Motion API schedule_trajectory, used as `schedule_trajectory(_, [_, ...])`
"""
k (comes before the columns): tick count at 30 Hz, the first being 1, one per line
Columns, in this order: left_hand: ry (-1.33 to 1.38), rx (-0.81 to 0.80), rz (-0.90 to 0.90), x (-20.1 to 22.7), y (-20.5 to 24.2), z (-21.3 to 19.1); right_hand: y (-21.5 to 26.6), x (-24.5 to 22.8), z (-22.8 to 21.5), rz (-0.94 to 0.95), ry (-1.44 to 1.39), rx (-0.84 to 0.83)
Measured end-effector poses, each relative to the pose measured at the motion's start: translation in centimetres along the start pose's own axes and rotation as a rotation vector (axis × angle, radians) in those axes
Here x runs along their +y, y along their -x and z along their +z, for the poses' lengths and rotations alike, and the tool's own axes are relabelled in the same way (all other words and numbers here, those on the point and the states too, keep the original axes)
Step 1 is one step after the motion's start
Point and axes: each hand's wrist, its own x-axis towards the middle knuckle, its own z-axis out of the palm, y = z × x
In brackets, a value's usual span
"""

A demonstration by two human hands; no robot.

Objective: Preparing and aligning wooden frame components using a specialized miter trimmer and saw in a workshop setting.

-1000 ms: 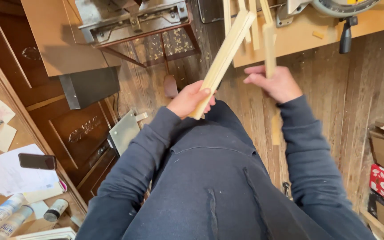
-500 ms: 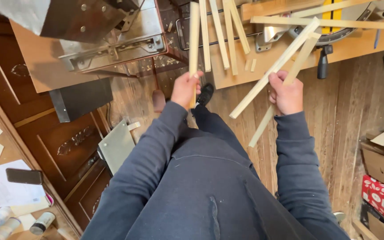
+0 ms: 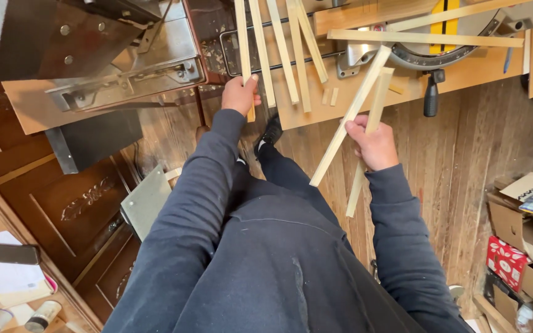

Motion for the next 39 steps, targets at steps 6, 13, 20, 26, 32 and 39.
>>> schedule_trajectory(6, [-0.183, -0.048, 0.161, -3.8, -1.1, -1.2, -0.1, 0.7, 0.6, 0.011, 0.051, -0.036])
schedule_trajectory(13, [-0.604, 0.213, 0.309, 1.3, 10.4, -3.0, 1.5, 0.8, 1.4, -0.01, -0.018, -0.038])
schedule_trajectory(20, [-0.078, -0.547, 0.478, 3.3, 20.6, 2.6, 2.8, 1.6, 4.7, -0.13, -0.343, -0.021])
schedule_trajectory(26, [-0.162, -0.494, 0.271, 6.0, 22.9, 1.5, 4.4, -3.8, 2.5, -0.208, -0.736, -0.106])
schedule_trajectory(32, [0.043, -0.321, 0.361, 2.5, 20.9, -5.2, 2.2, 10.0, 0.3, -0.058, -0.862, -0.098])
schedule_trajectory(39, [0.215, -0.177, 0.068, 2.7, 22.6, -7.8, -4.6, 21.1, 2.8, 0.166, -0.697, 0.121])
